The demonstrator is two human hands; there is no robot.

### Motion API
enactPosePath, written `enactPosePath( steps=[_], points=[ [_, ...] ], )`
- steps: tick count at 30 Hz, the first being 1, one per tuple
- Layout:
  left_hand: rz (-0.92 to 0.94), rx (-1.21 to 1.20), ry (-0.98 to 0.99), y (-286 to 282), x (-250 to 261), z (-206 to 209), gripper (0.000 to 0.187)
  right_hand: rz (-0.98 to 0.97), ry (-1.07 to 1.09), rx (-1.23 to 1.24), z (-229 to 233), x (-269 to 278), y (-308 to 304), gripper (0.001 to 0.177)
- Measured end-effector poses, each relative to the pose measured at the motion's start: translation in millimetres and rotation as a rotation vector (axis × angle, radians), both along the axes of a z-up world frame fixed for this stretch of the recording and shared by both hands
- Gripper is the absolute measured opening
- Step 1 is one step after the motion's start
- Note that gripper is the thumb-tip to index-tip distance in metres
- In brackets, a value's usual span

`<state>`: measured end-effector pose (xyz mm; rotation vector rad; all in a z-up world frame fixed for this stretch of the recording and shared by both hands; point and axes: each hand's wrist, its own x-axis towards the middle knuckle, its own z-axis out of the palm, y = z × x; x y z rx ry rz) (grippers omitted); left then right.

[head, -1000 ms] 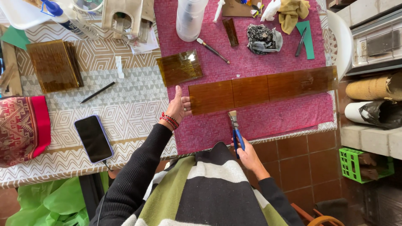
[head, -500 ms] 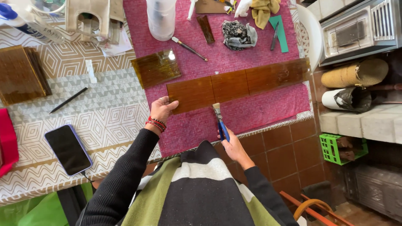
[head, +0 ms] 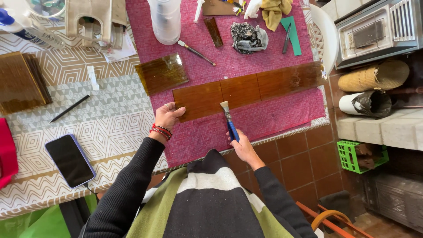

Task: The person is scoring and snapping glass tiles on a workshop table.

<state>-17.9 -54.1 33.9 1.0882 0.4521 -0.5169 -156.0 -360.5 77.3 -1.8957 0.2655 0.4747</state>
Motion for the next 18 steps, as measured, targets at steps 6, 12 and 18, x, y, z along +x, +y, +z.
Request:
enactPosePath(
  steps=[6,12,18],
  points=[
    [-0.037,0.055,-0.011,0,1,-2,0.031,-0.244,0.199,0.122,-5,5,9,0.023],
    [-0.033,0.062,0.055,-2,2,13,0.031,-0.224,0.296,0.064,5,8,13,0.017],
    [-0.064,0.189,-0.045,-4,3,-10,0.031,-0.185,0.234,0.052,-9,4,8,0.013]
  ],
)
